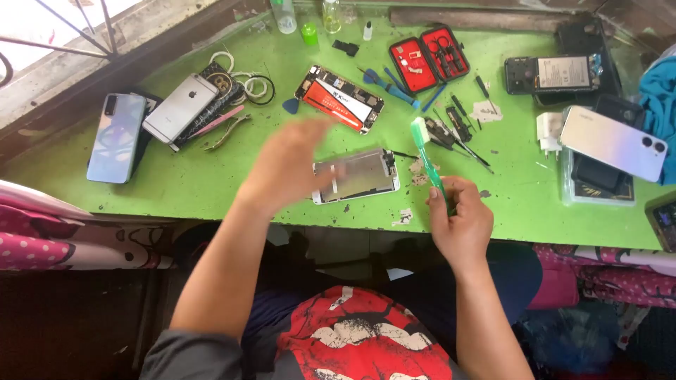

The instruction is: The person cleans the edges of a disassembled smartphone with a green plastic tool, then uses a screwdriver to remove screws from the bottom of the device. The person continues to manipulate the phone and tools on a green workbench.

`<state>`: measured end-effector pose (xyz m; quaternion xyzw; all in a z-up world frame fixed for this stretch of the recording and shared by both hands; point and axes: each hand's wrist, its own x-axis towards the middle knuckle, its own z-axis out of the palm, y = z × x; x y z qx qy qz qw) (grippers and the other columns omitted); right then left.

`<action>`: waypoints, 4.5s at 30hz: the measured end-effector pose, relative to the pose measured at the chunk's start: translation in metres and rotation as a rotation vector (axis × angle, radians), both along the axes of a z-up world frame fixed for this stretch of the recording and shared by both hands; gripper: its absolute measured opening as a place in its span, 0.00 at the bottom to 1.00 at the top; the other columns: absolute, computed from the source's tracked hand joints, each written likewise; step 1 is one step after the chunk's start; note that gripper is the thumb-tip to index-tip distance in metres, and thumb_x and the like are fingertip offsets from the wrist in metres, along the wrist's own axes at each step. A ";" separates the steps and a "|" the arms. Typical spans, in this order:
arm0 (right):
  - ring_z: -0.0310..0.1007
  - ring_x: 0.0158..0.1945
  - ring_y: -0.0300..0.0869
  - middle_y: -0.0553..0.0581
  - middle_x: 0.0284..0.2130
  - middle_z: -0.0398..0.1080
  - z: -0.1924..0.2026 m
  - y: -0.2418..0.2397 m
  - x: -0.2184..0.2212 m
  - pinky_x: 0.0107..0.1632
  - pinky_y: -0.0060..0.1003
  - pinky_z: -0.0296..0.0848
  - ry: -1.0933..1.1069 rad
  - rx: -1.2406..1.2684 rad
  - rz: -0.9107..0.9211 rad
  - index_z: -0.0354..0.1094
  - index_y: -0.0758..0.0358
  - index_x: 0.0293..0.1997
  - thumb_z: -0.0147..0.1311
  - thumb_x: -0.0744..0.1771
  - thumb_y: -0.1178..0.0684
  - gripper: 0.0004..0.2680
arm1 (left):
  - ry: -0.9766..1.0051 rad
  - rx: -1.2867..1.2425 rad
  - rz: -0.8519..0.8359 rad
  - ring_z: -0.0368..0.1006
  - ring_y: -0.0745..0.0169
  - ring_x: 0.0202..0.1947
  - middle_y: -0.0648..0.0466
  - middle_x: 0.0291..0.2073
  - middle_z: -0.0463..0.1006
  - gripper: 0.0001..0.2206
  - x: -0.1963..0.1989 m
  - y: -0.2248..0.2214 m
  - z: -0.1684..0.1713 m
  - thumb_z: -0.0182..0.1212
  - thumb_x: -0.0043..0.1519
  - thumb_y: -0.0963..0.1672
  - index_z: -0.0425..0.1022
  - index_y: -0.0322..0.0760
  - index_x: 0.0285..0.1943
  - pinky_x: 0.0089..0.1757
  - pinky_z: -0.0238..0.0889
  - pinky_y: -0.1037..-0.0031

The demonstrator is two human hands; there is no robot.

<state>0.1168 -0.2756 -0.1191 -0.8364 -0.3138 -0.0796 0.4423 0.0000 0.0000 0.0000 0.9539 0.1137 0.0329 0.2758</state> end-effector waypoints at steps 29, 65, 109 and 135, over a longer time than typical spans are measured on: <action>0.67 0.19 0.41 0.46 0.24 0.73 -0.012 0.013 -0.007 0.18 0.37 0.58 -0.259 -0.330 -0.205 0.76 0.61 0.51 0.49 0.69 0.46 0.13 | -0.191 0.184 0.296 0.71 0.69 0.18 0.54 0.33 0.79 0.19 0.192 0.070 -0.080 0.58 0.67 0.50 0.72 0.37 0.62 0.21 0.64 0.76; 0.75 0.42 0.50 0.51 0.35 0.71 0.015 0.006 -0.017 0.48 0.43 0.70 -0.429 -0.045 -0.091 0.77 0.55 0.41 0.66 0.66 0.48 0.06 | -0.743 -0.164 0.062 0.76 0.66 0.26 0.62 0.33 0.82 0.07 -0.010 -0.105 -0.103 0.72 0.55 0.45 0.80 0.46 0.41 0.37 0.69 0.73; 0.78 0.45 0.45 0.53 0.35 0.78 0.023 -0.008 0.061 0.47 0.36 0.78 0.039 -0.255 0.042 0.80 0.54 0.41 0.66 0.65 0.58 0.04 | -0.730 -0.265 0.081 0.74 0.67 0.18 0.54 0.30 0.83 0.06 0.014 -0.114 -0.100 0.71 0.58 0.42 0.83 0.37 0.42 0.22 0.66 0.82; 0.81 0.47 0.51 0.63 0.42 0.79 0.037 -0.015 -0.003 0.51 0.44 0.79 0.330 0.284 -0.044 0.73 0.66 0.51 0.61 0.68 0.62 0.08 | 0.122 -0.387 0.166 0.81 0.50 0.37 0.47 0.37 0.82 0.25 0.032 -0.143 -0.032 0.48 0.68 0.55 0.74 0.35 0.63 0.40 0.73 0.59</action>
